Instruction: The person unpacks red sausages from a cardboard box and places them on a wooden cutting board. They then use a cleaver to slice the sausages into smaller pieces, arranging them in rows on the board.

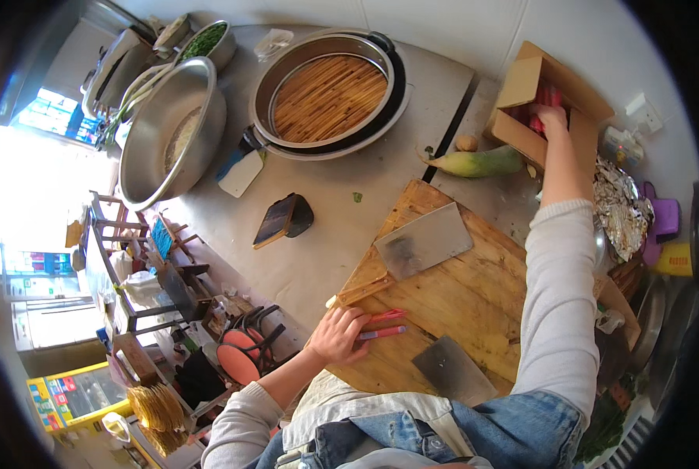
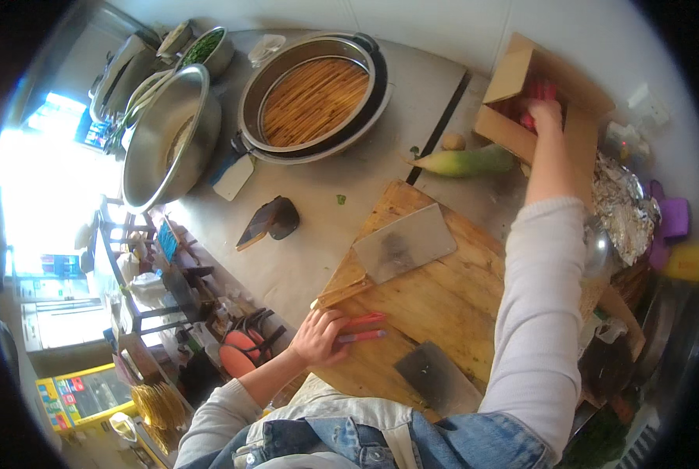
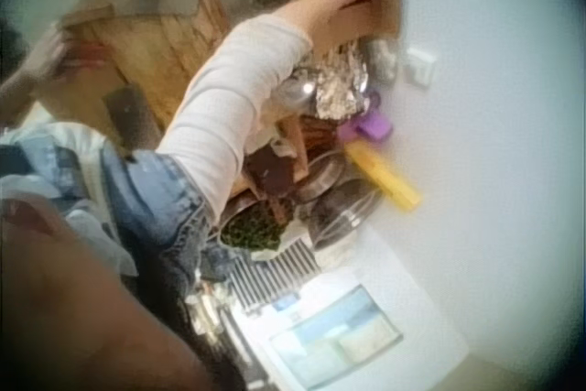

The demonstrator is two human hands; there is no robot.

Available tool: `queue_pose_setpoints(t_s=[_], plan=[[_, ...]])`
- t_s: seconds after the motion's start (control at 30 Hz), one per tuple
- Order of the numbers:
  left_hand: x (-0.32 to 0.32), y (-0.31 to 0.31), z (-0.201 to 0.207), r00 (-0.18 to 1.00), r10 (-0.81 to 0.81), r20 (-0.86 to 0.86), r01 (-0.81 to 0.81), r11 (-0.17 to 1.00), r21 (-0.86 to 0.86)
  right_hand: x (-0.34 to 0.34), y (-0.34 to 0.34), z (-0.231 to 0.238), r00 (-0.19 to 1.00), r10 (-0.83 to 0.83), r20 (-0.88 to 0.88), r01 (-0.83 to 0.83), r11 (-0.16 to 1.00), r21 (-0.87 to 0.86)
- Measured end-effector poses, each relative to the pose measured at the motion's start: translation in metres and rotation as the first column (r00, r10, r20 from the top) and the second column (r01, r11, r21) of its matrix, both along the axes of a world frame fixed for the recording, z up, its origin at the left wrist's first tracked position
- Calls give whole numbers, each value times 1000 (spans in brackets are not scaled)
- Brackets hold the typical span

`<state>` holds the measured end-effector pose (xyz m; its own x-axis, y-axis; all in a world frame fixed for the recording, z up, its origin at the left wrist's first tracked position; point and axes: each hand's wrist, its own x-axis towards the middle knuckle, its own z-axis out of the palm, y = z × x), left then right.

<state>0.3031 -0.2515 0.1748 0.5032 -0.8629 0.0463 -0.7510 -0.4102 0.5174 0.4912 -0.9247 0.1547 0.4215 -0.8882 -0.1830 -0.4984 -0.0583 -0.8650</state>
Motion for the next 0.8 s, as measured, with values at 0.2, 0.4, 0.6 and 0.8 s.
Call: queue_pose_setpoints(t_s=[0.2, 0.4, 0.6, 0.8], plan=[[-2, 2, -4, 1000, 6, 8, -6, 1000, -16, -35, -26, 10, 803, -147, 578, -185, 860, 476], [-3, 3, -6, 999, 7, 54, -6, 1000, -17, -89, 0, 96, 596, -25, 802, -597, 655, 464], [-5, 3, -8, 1000, 5, 26, -4, 999, -34, -164, 103, 114, 302, -281, 911, -876, 296, 381], [-5, 4, -4, 1000, 5, -24, -6, 999, -50, -256, 288, 99, 733, 490, 472, -670, 641, 375]])
